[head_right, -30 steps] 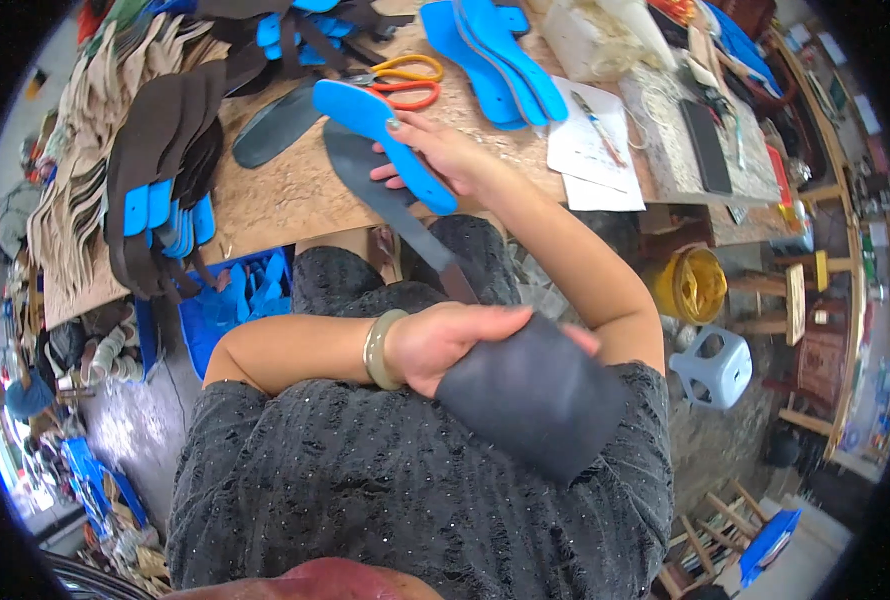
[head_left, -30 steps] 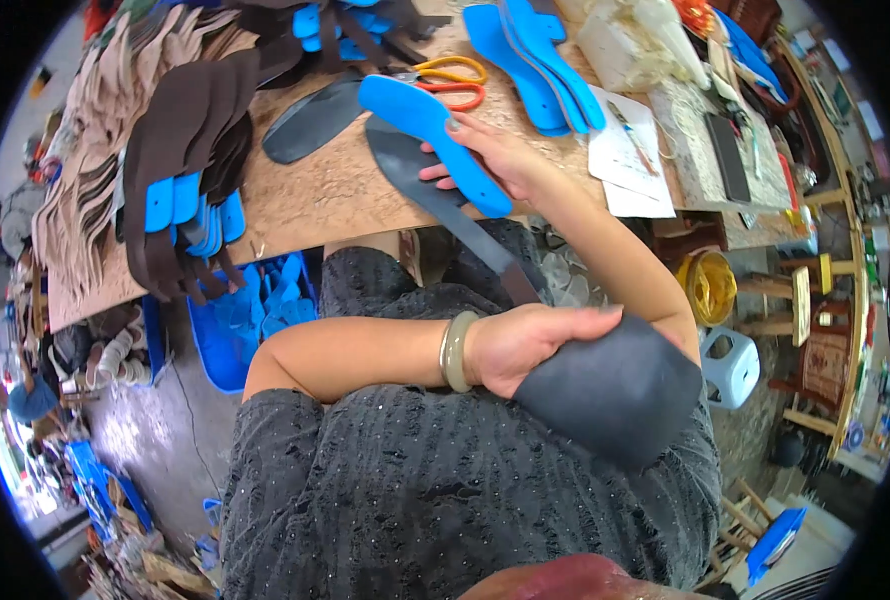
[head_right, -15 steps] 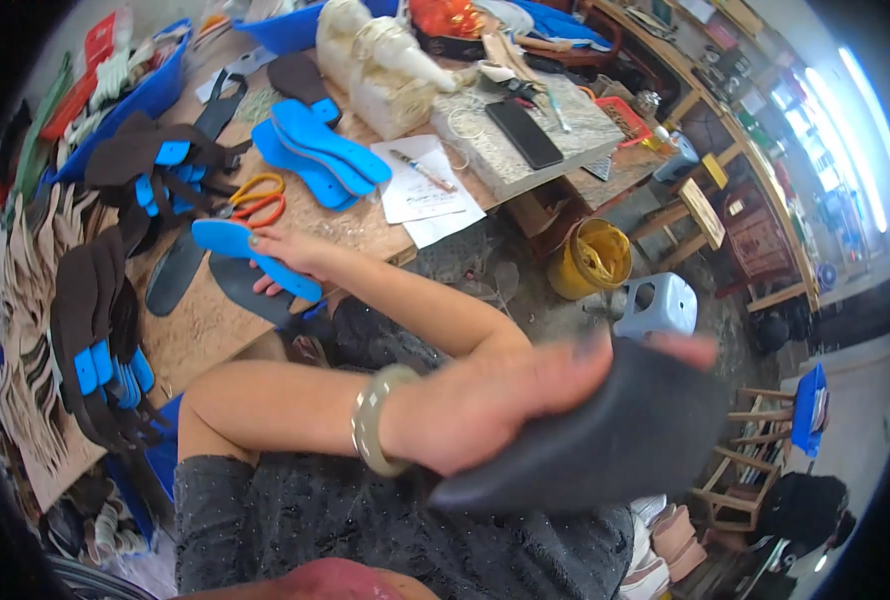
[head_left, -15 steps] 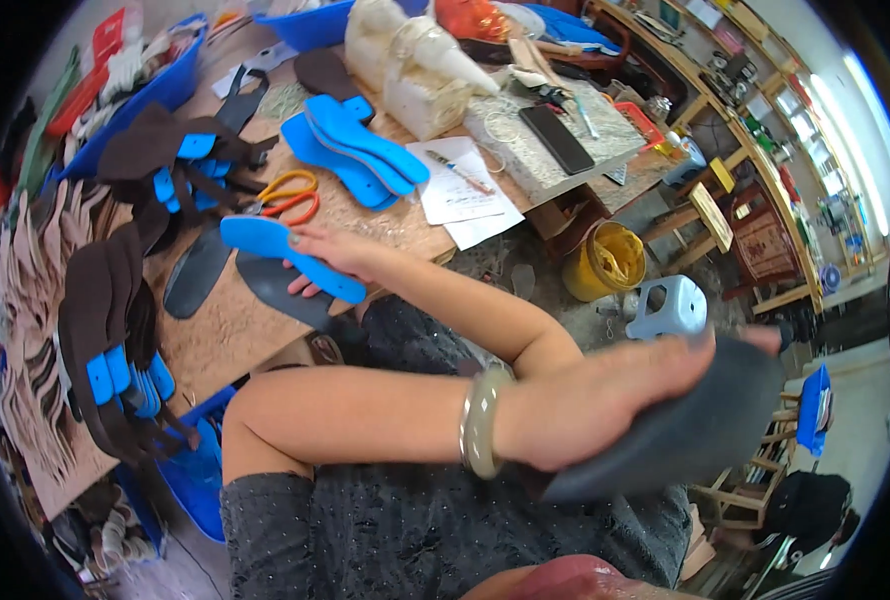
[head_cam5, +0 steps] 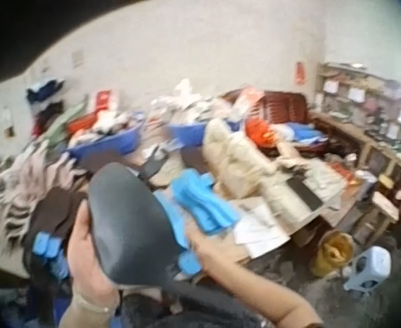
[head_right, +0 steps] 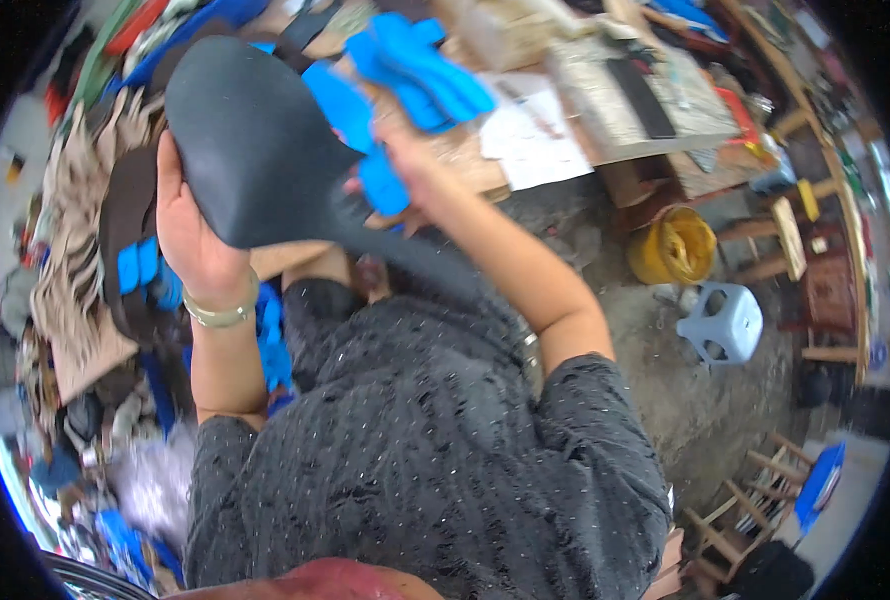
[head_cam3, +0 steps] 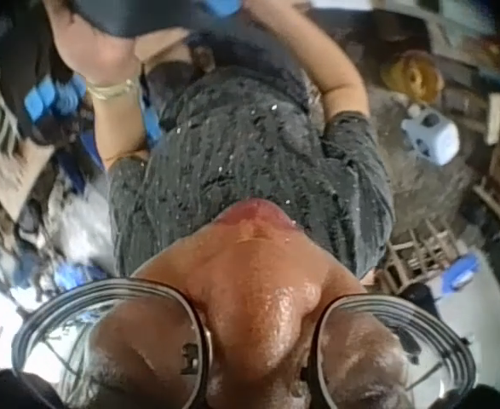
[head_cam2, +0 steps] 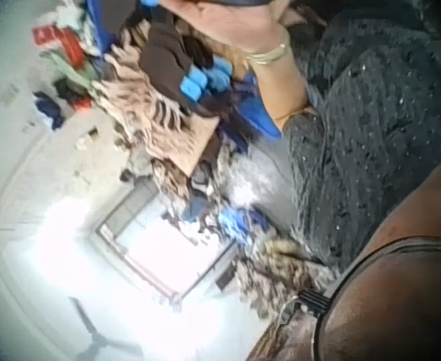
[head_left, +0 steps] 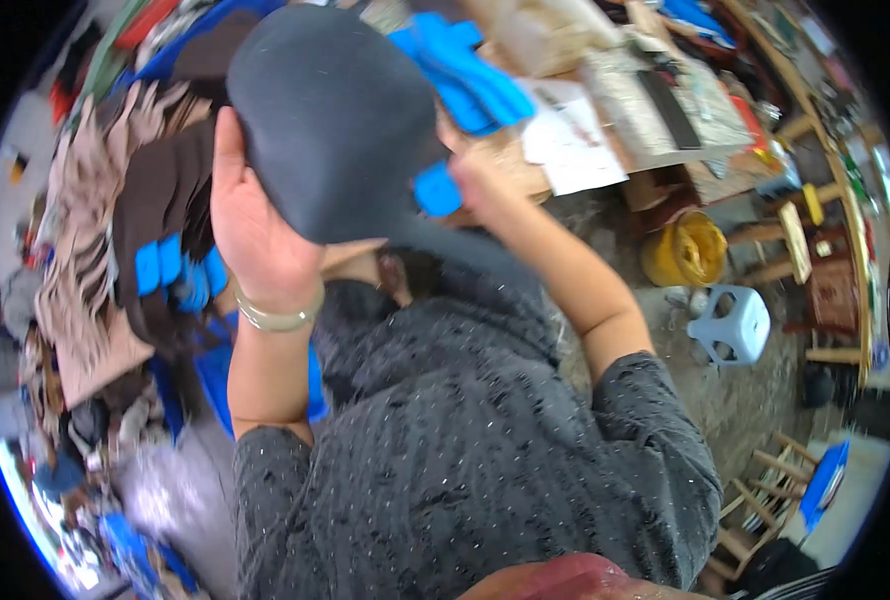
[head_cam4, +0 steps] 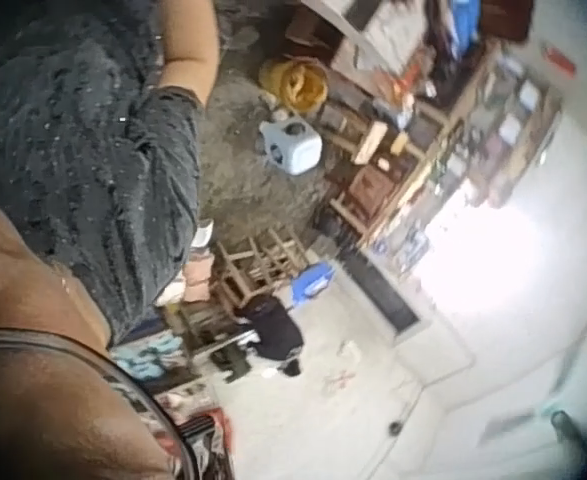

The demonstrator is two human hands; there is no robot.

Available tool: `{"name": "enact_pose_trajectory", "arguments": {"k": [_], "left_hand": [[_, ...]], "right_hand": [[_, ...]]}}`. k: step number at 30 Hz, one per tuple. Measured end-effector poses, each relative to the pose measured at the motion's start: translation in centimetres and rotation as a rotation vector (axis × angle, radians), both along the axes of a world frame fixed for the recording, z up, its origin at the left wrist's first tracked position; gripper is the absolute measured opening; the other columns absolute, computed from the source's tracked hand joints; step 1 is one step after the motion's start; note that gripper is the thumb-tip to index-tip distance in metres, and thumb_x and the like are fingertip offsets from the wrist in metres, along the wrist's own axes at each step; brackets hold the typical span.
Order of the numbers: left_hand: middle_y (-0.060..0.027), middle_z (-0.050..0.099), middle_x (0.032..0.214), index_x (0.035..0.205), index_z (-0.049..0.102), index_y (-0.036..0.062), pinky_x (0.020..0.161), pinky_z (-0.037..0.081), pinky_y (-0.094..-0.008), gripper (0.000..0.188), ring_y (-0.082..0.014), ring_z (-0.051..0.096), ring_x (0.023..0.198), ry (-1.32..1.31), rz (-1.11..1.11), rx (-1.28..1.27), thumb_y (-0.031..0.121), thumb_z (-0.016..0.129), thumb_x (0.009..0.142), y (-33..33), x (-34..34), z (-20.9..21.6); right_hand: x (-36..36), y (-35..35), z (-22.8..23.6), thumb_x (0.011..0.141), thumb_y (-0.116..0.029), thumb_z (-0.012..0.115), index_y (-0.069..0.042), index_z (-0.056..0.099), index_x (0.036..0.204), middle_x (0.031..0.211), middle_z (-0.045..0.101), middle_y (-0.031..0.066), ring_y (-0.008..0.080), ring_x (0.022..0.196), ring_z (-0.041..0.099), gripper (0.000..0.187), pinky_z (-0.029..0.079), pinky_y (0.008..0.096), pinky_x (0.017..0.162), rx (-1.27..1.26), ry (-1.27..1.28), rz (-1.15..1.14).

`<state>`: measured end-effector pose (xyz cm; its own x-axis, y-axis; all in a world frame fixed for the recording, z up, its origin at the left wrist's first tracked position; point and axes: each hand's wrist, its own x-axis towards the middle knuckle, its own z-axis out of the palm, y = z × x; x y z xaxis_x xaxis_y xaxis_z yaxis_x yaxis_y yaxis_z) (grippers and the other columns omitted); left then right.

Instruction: The recorder is assembling shoe insoles by aligning and pressing together different component layers on a workbench.

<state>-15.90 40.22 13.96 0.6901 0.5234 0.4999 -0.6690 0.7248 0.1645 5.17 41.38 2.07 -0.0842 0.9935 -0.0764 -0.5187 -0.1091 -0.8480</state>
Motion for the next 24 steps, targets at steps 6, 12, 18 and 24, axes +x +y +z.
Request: {"name": "enact_pose_trajectory", "arguments": {"k": [6, 12, 18, 24], "left_hand": [[-0.0192, 0.035, 0.15, 0.141, 0.039, -0.0019, 0.118, 0.015, -0.0511, 0.054, -0.0352, 0.031, 0.14, 0.067, 0.264, -0.204, 0.036, 0.029, 0.104, -4.3, -7.7, -3.0], [-0.0174, 0.036, 0.15, 0.146, 0.036, 0.0073, 0.116, 0.022, -0.052, 0.054, -0.0349, 0.034, 0.139, 0.6, 0.694, -0.4, 0.04, 0.031, 0.104, -7.3, -7.5, -0.1], [-0.0086, 0.044, 0.145, 0.146, 0.035, 0.0179, 0.111, 0.034, -0.0495, 0.049, -0.0298, 0.042, 0.134, 0.353, 0.557, -0.389, 0.041, 0.031, 0.104, -4.6, -4.3, -3.3], [-0.01, 0.037, 0.15, 0.151, 0.023, 0.0194, 0.113, 0.032, -0.05, 0.052, -0.0301, 0.038, 0.137, 0.401, 0.681, -0.127, 0.042, 0.026, 0.104, -4.9, -1.6, -2.8]], "right_hand": [[1.8, -0.2, -1.8, 0.101, -0.044, 0.04, 0.006, 0.037, 0.139, 0.129, 0.055, 0.0235, 0.0329, 0.116, 0.058, 0.063, 0.056, 0.0342, 0.079, -0.172, 0.268, 0.069], [0.7, -4.4, 3.1, 0.1, -0.028, 0.046, 0.001, 0.027, 0.145, 0.136, 0.048, 0.0242, 0.0342, 0.116, 0.058, 0.056, 0.054, 0.0319, 0.079, 0.203, -0.122, -0.152], [-1.6, -9.6, 3.2, 0.079, -0.021, 0.076, 0.0, 0.015, 0.148, 0.139, 0.042, 0.0274, 0.0288, 0.106, 0.062, 0.094, 0.051, 0.0293, 0.074, 0.633, -0.413, -0.415], [-3.7, -12.4, -1.2, 0.06, -0.004, 0.09, 0.004, 0.024, 0.142, 0.126, 0.048, 0.0173, 0.0284, 0.116, 0.052, 0.106, 0.045, 0.0394, 0.096, 0.787, -0.986, -0.333]]}}
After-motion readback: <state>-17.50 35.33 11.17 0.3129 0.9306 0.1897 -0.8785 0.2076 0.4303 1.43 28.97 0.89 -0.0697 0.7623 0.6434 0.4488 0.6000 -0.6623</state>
